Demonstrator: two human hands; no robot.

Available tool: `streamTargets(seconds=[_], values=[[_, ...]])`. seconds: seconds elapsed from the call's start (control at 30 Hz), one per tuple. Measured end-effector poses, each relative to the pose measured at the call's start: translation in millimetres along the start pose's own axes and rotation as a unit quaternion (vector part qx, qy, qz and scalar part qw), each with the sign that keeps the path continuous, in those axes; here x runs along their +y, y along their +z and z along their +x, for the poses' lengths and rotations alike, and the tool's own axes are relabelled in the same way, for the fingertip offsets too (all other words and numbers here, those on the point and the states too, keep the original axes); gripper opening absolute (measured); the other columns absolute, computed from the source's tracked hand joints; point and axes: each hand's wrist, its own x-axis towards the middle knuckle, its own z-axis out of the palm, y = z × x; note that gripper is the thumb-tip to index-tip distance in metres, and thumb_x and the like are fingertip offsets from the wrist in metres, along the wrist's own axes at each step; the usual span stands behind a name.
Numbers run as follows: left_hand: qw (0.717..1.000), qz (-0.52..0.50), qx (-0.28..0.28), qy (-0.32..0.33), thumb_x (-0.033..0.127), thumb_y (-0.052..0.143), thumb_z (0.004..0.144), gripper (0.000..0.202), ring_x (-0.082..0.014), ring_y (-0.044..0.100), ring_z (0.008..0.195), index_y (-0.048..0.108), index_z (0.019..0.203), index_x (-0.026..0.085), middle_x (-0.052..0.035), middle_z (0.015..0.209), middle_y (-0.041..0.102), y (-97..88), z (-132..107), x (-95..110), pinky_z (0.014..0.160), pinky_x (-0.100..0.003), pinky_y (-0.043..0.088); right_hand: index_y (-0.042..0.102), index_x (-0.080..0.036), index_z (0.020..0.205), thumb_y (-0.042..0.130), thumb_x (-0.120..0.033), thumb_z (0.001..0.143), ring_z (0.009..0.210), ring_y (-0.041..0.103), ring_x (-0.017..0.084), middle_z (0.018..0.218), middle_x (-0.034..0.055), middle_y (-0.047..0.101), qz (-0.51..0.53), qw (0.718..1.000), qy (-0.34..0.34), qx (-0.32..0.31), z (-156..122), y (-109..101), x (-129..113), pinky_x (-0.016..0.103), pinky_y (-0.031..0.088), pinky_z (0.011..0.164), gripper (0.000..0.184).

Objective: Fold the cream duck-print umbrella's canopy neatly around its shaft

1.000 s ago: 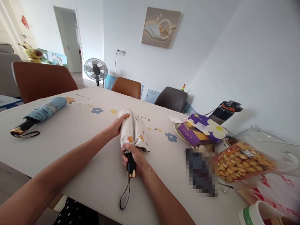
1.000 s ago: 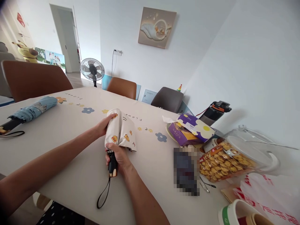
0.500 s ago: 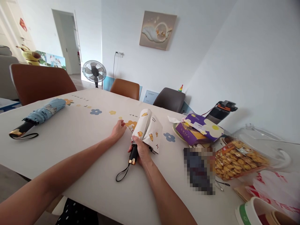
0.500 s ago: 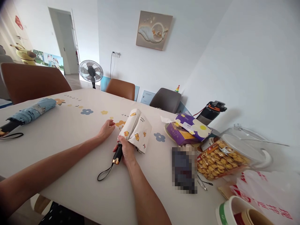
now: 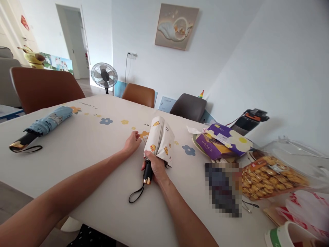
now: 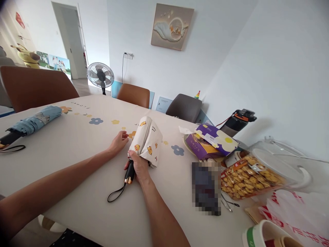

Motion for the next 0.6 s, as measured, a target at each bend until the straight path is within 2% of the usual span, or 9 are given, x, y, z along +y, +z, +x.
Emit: streamTargets(seconds=[0.43,0.5,0.6], values=[[1.000,-0.002,0.007,0.025,0.016,0.049,0.073,0.039,-0.0222,0.056,0.098,0.043,0.111,0.018,-0.0116,0.109,0.059,0.0,-2.2,1.9,0.086,-0.037,0.042,0.052,-0.017,0.075,0.065,-0.038,0.066,0.033,0.049,0.009,0.062,-0.0046,0.054,-0.007,1.000,0.002,0.014,-3.4,3.1,-2.0,0.024,0.043,0.034,0.027],[0.999,-0.008,0.016,0.049,0.015,0.047,0.074,0.039,-0.0206,0.054,0.104,0.043,0.112,0.019,-0.0101,0.111,0.058,0.1,-7.9,9.6,0.088,-0.035,0.041,0.052,-0.017,0.076,0.065,-0.039,0.066,0.033,0.049,0.010,0.062,-0.0048,0.054,-0.003,1.000,0.007,0.020,-3.0,3.3,-3.2,0.025,0.042,0.034,0.027],[0.991,0.005,0.013,0.130,0.017,0.045,0.078,0.035,-0.0186,0.053,0.105,0.044,0.112,0.023,-0.0063,0.113,0.057,-0.8,-25.7,33.4,0.089,-0.033,0.040,0.053,-0.017,0.075,0.065,-0.041,0.065,0.035,0.050,0.010,0.060,-0.0032,0.055,0.000,0.999,0.028,0.026,-3.1,1.1,-4.7,0.025,0.042,0.035,0.029]])
